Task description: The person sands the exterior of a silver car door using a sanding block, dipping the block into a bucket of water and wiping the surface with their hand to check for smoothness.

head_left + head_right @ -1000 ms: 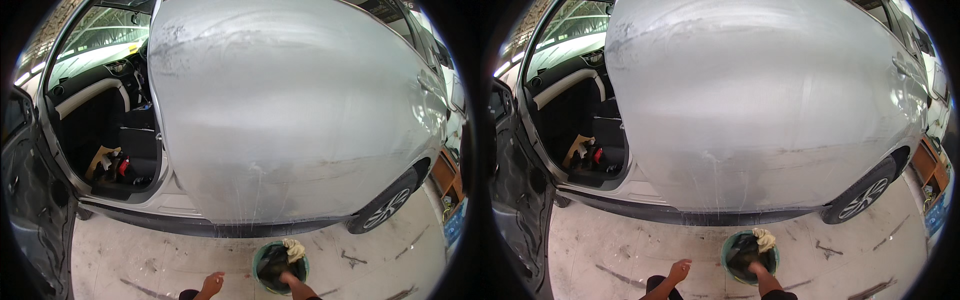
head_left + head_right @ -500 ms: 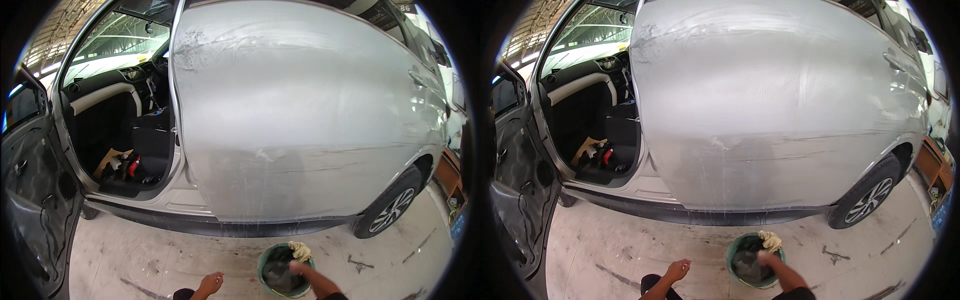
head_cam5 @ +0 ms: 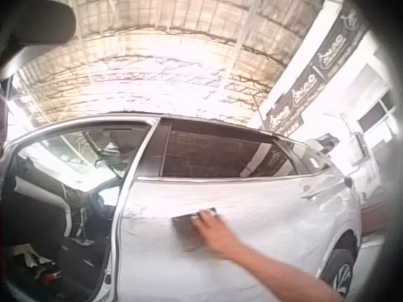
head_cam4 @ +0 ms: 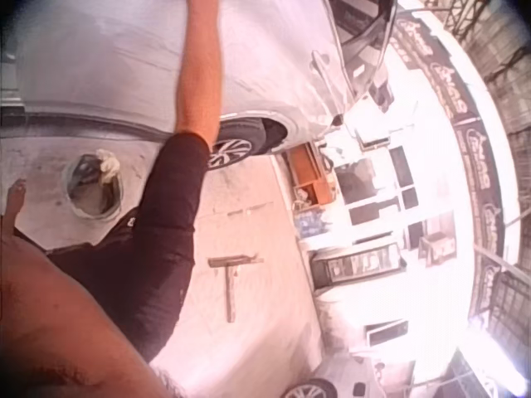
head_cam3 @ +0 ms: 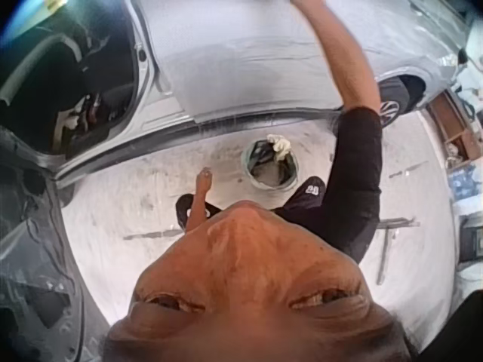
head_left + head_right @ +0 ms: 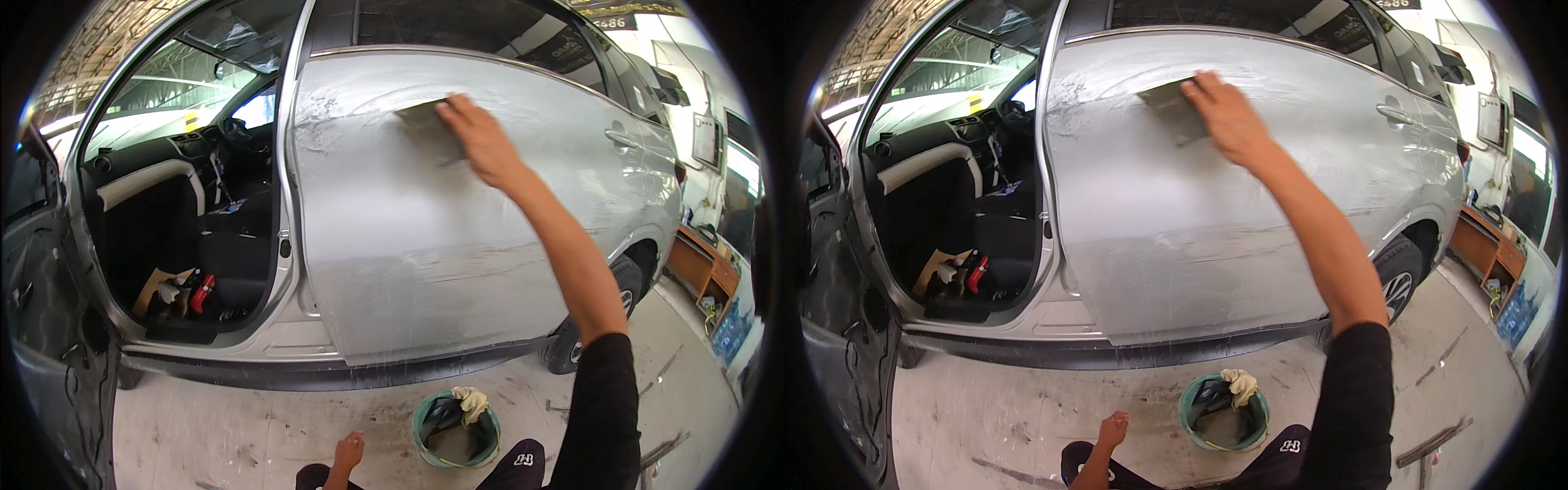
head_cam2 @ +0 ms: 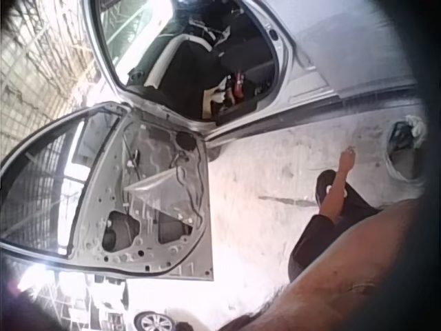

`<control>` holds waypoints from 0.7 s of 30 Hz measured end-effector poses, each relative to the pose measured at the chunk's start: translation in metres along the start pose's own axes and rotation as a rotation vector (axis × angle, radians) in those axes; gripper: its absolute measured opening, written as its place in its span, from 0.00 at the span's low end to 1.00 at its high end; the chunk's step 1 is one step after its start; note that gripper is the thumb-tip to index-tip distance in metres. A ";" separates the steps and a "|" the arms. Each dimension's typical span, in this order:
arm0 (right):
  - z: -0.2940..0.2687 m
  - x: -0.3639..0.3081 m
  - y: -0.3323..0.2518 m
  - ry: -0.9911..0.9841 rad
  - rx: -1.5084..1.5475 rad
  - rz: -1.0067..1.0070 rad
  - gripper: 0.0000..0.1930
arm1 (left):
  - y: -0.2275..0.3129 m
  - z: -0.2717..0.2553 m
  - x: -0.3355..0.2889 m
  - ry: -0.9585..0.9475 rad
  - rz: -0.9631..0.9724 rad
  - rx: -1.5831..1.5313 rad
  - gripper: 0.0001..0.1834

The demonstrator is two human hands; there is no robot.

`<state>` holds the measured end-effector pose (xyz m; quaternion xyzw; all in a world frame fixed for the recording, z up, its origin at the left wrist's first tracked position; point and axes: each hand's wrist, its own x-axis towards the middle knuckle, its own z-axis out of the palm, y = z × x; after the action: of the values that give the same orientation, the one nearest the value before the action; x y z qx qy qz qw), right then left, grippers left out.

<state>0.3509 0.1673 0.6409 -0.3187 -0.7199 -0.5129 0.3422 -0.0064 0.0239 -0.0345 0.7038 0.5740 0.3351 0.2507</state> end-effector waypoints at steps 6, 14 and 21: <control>0.065 0.072 -0.106 -0.019 0.073 -0.125 0.28 | -0.041 0.008 0.012 -0.178 -0.131 0.132 0.18; 0.017 -0.024 0.050 -0.073 -0.081 0.309 0.42 | -0.043 0.010 0.014 -0.229 -0.166 0.124 0.19; 0.080 0.078 -0.100 0.048 0.120 -0.085 0.30 | -0.054 0.023 0.030 -0.269 -0.155 0.088 0.19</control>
<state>0.2122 0.2255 0.6337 -0.2544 -0.7539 -0.4904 0.3555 -0.0197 0.0655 -0.0839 0.7063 0.6018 0.1921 0.3195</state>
